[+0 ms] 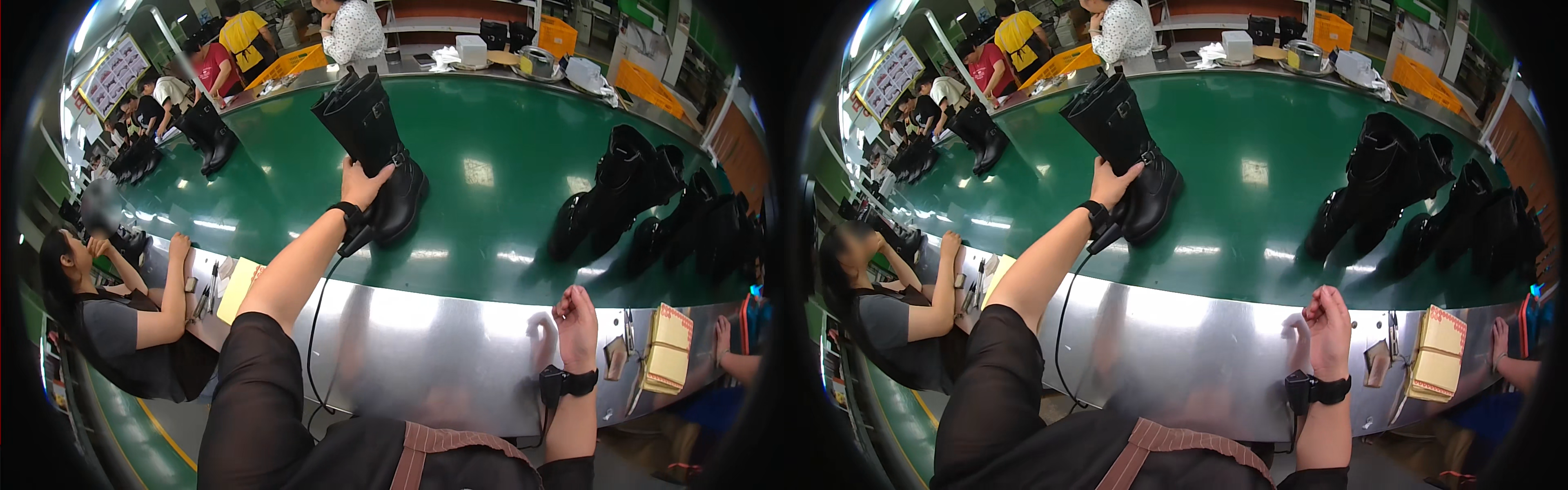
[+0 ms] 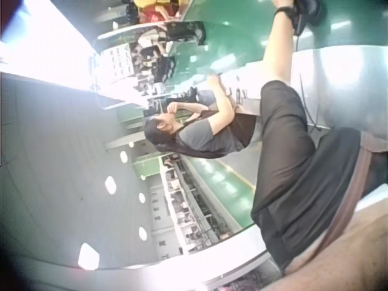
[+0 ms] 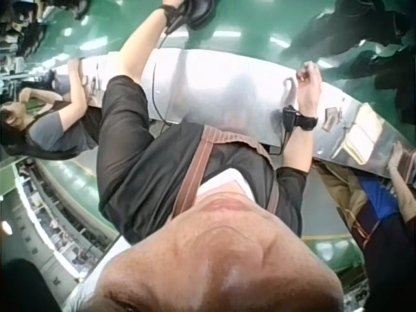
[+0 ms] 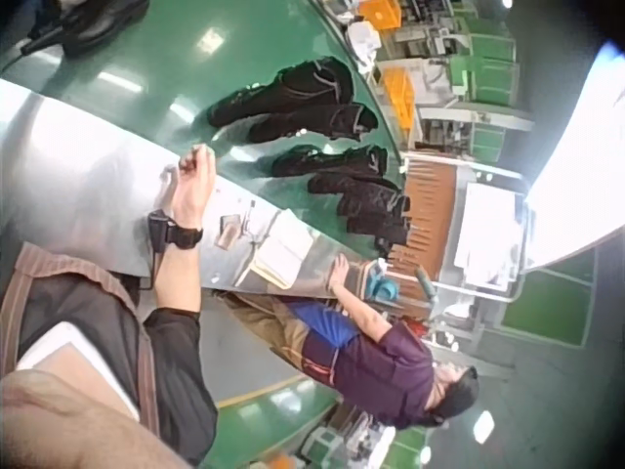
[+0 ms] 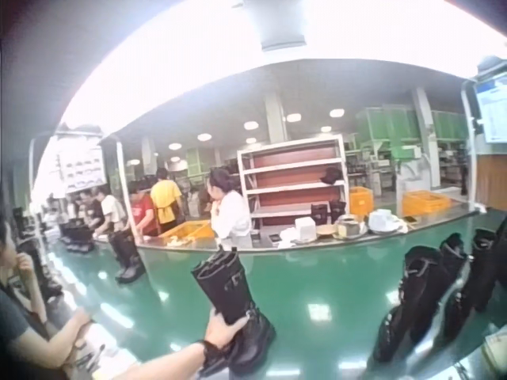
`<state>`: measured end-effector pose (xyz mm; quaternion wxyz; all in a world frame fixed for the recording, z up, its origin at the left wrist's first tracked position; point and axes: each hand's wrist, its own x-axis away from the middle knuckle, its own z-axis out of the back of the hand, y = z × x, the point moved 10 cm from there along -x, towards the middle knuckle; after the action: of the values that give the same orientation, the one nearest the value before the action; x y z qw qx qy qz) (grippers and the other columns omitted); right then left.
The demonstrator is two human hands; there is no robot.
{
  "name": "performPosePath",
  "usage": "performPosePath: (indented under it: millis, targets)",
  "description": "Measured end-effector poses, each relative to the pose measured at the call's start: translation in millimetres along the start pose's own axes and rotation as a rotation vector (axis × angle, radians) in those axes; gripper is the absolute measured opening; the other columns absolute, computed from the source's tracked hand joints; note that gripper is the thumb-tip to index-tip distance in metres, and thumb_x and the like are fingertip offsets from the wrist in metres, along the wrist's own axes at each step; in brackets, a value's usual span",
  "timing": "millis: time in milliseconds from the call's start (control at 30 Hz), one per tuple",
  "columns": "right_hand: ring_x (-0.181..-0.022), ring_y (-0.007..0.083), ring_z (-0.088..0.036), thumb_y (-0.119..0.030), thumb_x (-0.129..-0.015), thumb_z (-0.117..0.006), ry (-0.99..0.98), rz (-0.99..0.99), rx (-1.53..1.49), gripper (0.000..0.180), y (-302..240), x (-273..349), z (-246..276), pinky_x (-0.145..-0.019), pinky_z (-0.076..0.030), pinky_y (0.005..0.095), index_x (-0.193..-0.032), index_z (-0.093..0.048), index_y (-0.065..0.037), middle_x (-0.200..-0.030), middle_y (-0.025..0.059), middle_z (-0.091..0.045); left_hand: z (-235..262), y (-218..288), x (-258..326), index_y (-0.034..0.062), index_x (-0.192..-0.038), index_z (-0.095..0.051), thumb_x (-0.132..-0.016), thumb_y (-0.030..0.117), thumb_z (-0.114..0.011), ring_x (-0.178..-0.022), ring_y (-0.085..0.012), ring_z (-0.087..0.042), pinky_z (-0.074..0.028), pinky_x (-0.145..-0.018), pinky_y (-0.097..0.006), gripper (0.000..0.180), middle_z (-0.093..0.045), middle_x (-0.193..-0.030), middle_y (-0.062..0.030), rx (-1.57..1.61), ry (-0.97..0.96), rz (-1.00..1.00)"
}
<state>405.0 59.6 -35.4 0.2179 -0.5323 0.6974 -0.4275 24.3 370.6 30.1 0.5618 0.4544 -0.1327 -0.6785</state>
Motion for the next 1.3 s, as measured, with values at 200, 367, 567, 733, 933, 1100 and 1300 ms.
performPosePath:
  millis: [200, 367, 567, 733, 933, 1100, 1300]
  targets:
    - [-0.069, 0.0093, -0.043, -0.018, -0.097, -0.048, -0.005, -0.019, 0.004, 0.014, 5, 3, 3, -0.069, -0.037, 0.0243, -0.089, -0.051, -0.007, -0.074, -0.0009, -0.045, -18, 11, 30, 0.0095, -0.119, -0.062, -0.059, 0.059, -0.079, -0.133, -0.0402, -0.030, -0.034, -0.108, -0.042, 0.080, -0.016, -0.148, -0.0255, -0.213, -0.338, 0.106]
    - [-0.068, 0.0094, -0.043, -0.017, -0.096, -0.048, 0.026, -0.021, 0.002, 0.013, 3, 8, 5, -0.069, -0.036, 0.0242, -0.089, -0.051, -0.007, -0.075, -0.0009, -0.046, -16, 32, 20, 0.0146, -0.124, -0.059, -0.057, 0.055, -0.080, -0.134, -0.0446, -0.024, -0.033, -0.107, -0.046, 0.081, -0.017, -0.144, -0.0263, -0.264, -0.370, 0.143]
    - [-0.068, 0.0088, -0.044, -0.016, -0.095, -0.050, 0.003, 0.014, 0.050, 0.012, -5, 12, -1, -0.069, -0.037, 0.0234, -0.088, -0.053, -0.007, -0.074, -0.0014, -0.048, -29, 28, 14, 0.0145, -0.124, -0.060, -0.065, 0.051, -0.070, -0.129, -0.0457, -0.028, -0.030, -0.108, -0.046, 0.070, -0.018, -0.145, -0.0221, -0.211, -0.330, 0.194]
    - [-0.066, 0.0074, -0.045, -0.015, -0.094, -0.052, -0.006, -0.030, 0.119, 0.010, 4, 10, -2, -0.071, -0.038, 0.0225, -0.088, -0.054, -0.007, -0.074, -0.0020, -0.051, -18, 54, -12, 0.0062, -0.111, -0.067, -0.075, 0.051, -0.063, -0.113, -0.0419, -0.050, -0.043, -0.096, -0.044, 0.058, -0.052, -0.123, -0.0241, -0.412, -0.294, 0.115]
    - [-0.068, 0.0059, -0.047, -0.013, -0.094, -0.053, 0.010, -0.057, 0.169, 0.008, 7, 11, 0, -0.071, -0.039, 0.0216, -0.089, -0.054, -0.007, -0.077, -0.0016, -0.053, -23, 49, -66, -0.0120, -0.085, -0.063, -0.087, 0.040, -0.060, -0.051, -0.0270, -0.067, -0.056, -0.050, -0.033, 0.052, -0.067, -0.068, -0.0186, -0.148, -0.334, 0.352]
    - [-0.070, 0.0061, -0.048, -0.012, -0.094, -0.053, 0.068, -0.028, 0.175, 0.007, -2, 16, 9, -0.069, -0.039, 0.0209, -0.090, -0.054, -0.007, -0.079, -0.0010, -0.054, -43, 76, -123, -0.0113, -0.085, -0.063, -0.086, 0.043, -0.062, -0.049, -0.0250, -0.066, -0.055, -0.050, -0.030, 0.054, -0.068, -0.070, -0.0191, -0.101, -0.066, 0.209]
    - [-0.072, 0.0077, -0.050, -0.010, -0.091, -0.057, 0.068, -0.030, 0.202, 0.006, 2, 17, 4, -0.068, -0.041, 0.0227, -0.088, -0.056, -0.005, -0.081, 0.0011, -0.057, -83, 3, -210, -0.0024, -0.095, -0.067, -0.073, 0.048, -0.071, -0.101, -0.0383, -0.061, -0.048, -0.089, -0.044, 0.055, -0.066, -0.099, -0.0234, 0.019, 0.184, 0.186]
